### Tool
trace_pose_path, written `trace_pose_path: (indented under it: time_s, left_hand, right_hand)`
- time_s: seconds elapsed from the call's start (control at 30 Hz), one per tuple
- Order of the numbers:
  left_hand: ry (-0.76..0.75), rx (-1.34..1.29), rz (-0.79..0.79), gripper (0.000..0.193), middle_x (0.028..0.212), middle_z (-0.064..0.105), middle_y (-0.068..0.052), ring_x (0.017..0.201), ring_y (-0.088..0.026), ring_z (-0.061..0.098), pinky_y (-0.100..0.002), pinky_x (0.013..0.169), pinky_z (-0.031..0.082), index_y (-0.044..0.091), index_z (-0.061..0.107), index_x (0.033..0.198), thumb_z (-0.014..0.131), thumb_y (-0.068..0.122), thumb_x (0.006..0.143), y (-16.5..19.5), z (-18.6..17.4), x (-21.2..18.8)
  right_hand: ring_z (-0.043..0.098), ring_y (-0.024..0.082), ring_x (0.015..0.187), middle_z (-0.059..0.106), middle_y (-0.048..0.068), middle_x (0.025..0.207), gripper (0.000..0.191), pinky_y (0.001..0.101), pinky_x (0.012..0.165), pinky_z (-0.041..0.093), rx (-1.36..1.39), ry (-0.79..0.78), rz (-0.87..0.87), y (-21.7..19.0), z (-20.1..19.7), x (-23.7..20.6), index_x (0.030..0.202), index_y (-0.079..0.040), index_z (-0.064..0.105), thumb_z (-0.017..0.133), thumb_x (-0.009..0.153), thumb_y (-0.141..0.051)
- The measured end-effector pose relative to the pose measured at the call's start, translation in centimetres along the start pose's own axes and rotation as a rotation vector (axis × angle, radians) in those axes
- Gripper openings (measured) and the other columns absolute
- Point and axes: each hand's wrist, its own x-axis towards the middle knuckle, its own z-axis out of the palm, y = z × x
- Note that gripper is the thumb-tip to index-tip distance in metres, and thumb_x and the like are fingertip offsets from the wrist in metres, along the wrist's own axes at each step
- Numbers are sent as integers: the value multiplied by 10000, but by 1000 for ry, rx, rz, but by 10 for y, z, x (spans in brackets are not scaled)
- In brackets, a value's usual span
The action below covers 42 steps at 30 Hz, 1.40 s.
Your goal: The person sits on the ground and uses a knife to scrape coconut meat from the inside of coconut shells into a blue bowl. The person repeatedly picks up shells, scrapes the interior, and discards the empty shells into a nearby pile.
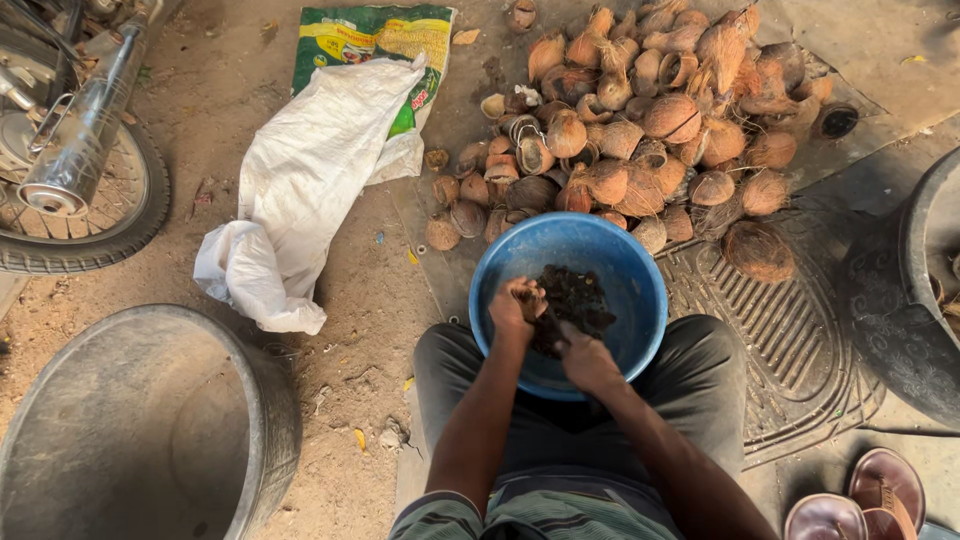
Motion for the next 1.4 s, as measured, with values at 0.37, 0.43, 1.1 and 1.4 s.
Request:
trace_pose_path:
  time_s: [0.37, 0.43, 1.1, 1.4]
  left_hand:
    - [-23, 1, 24, 269, 1039, 718, -182, 902, -364, 712, -589, 812, 585, 3, 666, 1087, 674, 215, 921, -2, -5, -5]
    - [89, -44, 79, 251, 1018, 716, -185, 870, -359, 705, -571, 783, 584, 0, 674, 1062, 674, 209, 922, -8, -5, -6]
    - [187, -144, 221, 241, 1017, 731, -185, 799, -319, 698, -490, 686, 626, -62, 698, 1042, 679, 156, 940, -20, 6, -9]
    - [0, 13, 203, 268, 1004, 746, -215, 872, -354, 744, -532, 740, 668, -69, 689, 1037, 641, 160, 908, -3, -2, -7]
  right_hand:
    - [707, 454, 999, 729, 280, 1019, 512, 536, 889, 557, 8, -2, -71, -25, -3, -25, 1504, -228, 486, 557, 997, -241]
    - [726, 447, 974, 730, 282, 1016, 494, 512, 837, 595, 83, 101, -170, -28, 4, -21, 1469, -168, 537, 599, 982, -225]
    - [578, 196, 463, 622, 154, 683, 539, 381, 456, 504, 627, -123, 238, -20, 23, -9, 1554, -174, 467, 534, 1020, -209]
    - [701, 182, 625, 721, 112, 866, 468, 352, 575, 594, 94, 105, -233, -4, 10, -7, 1512, -177, 502, 581, 1062, -276]
